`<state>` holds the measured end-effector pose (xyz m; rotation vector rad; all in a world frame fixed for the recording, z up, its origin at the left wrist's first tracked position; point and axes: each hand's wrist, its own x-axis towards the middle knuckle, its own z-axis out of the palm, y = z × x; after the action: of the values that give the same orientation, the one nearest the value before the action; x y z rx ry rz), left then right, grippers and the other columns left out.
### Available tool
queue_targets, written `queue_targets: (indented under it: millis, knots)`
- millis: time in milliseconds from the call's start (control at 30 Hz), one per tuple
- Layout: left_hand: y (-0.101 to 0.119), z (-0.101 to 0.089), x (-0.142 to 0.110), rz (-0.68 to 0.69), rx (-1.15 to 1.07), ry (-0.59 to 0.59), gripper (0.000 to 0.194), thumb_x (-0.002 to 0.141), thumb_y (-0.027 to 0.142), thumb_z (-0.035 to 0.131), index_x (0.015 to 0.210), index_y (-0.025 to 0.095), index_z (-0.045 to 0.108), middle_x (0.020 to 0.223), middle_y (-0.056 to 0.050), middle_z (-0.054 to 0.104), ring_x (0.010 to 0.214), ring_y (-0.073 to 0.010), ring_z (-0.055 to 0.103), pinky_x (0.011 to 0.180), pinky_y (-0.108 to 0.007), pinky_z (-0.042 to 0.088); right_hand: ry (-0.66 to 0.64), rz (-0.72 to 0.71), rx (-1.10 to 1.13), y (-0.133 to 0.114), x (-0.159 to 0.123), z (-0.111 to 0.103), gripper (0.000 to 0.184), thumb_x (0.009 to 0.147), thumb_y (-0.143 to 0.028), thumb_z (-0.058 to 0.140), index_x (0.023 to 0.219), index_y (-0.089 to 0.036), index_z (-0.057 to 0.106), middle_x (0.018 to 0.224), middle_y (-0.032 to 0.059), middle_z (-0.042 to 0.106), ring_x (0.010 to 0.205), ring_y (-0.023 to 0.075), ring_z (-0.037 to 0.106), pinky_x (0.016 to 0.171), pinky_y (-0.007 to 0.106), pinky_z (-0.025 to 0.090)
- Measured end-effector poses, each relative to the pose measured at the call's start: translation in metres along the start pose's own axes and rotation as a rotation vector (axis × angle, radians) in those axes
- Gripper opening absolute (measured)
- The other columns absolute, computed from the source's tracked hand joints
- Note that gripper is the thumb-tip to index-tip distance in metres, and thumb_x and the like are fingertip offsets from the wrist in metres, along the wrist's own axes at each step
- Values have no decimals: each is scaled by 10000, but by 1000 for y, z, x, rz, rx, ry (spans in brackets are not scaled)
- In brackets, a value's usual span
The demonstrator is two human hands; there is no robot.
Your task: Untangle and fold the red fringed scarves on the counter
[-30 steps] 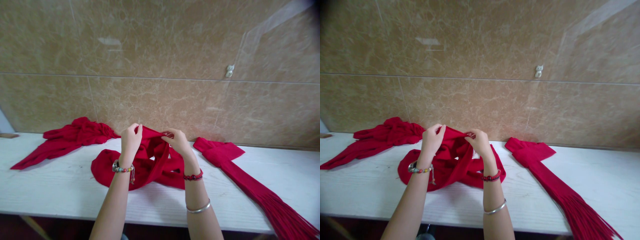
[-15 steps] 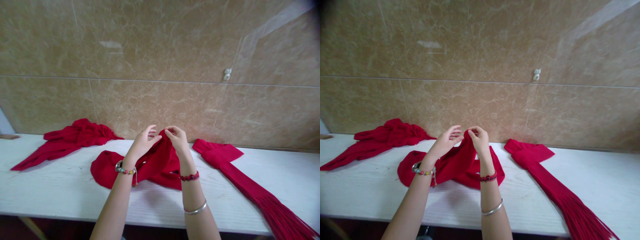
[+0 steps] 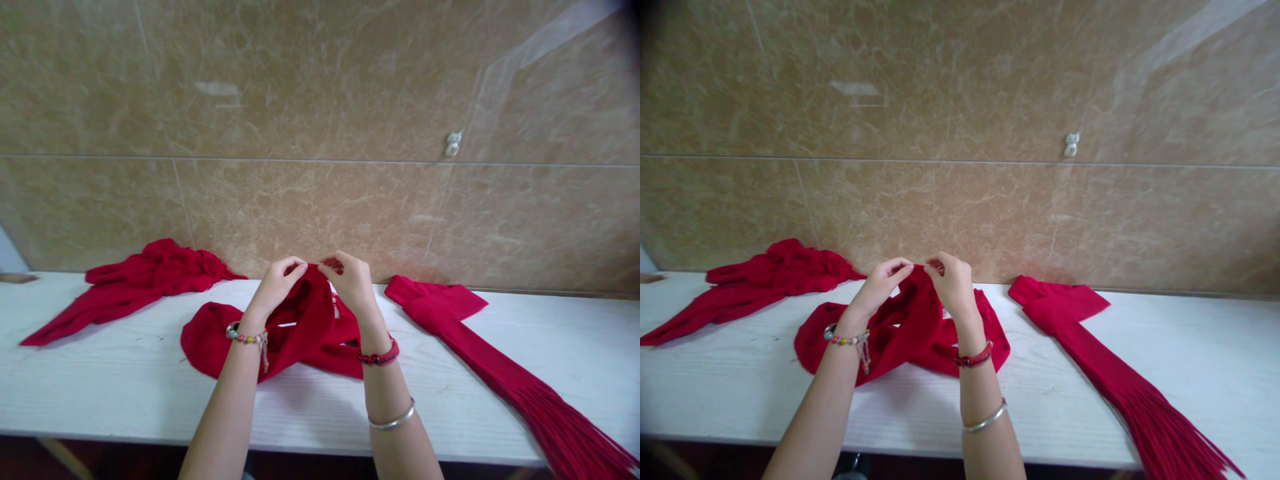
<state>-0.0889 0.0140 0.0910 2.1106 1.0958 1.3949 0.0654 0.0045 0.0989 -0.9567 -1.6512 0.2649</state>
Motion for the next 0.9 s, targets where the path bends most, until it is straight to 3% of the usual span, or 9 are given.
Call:
queue_targets:
  millis: [133, 233, 333, 433, 567, 733, 900]
  knots:
    - [10, -7, -2, 79, 282, 188, 175, 819, 247, 447, 750, 167, 588, 782, -25, 613, 771, -154, 567, 740, -253, 420, -56, 5, -103, -6, -3, 8, 115, 718, -212, 574, 811, -172, 629, 682, 8, 644, 605, 115, 578, 610, 231, 442]
    - [15, -9, -4, 139, 448, 204, 157, 814, 194, 454, 737, 169, 589, 769, -32, 595, 778, -160, 556, 753, -260, 410, -117, 20, -203, -4, -7, 16, 206, 717, -294, 600, 872, -160, 624, 702, 25, 641, 628, 133, 579, 614, 244, 435]
    - [17, -10, -5, 155, 530, 237, 160, 824, 179, 447, 751, 164, 588, 772, -38, 589, 776, -164, 552, 741, -261, 411, -191, 56, -310, -1, -9, 21, 169, 732, -258, 581, 864, -167, 632, 719, 35, 647, 667, 148, 585, 638, 254, 425]
    - [17, -11, -5, 147, 590, 300, 169, 832, 188, 446, 755, 157, 592, 774, -44, 590, 773, -171, 550, 732, -269, 414, -202, 78, -283, -2, -9, 22, 177, 778, -272, 532, 873, -162, 632, 728, 42, 650, 667, 140, 589, 641, 246, 422]
    - [16, -13, -6, 140, 587, 247, 172, 826, 170, 451, 751, 159, 605, 766, -37, 602, 756, -165, 557, 725, -269, 416, -211, 58, -243, -5, -10, 25, 323, 742, -372, 577, 960, -136, 609, 771, 61, 649, 679, 152, 588, 638, 251, 427]
    - [16, -9, -5, 126, 615, 204, 175, 826, 193, 465, 750, 157, 618, 769, -43, 615, 747, -166, 567, 725, -271, 419, -158, 132, -336, -3, -9, 29, 178, 789, -215, 488, 859, -143, 635, 785, 76, 657, 735, 162, 591, 684, 260, 419]
    - [15, -5, -5, 83, 691, 198, 182, 830, 195, 467, 759, 151, 629, 776, -55, 620, 730, -173, 566, 690, -268, 415, -252, 99, -157, -3, -8, 24, 320, 781, -372, 532, 986, -133, 590, 782, 56, 651, 684, 137, 593, 633, 229, 431]
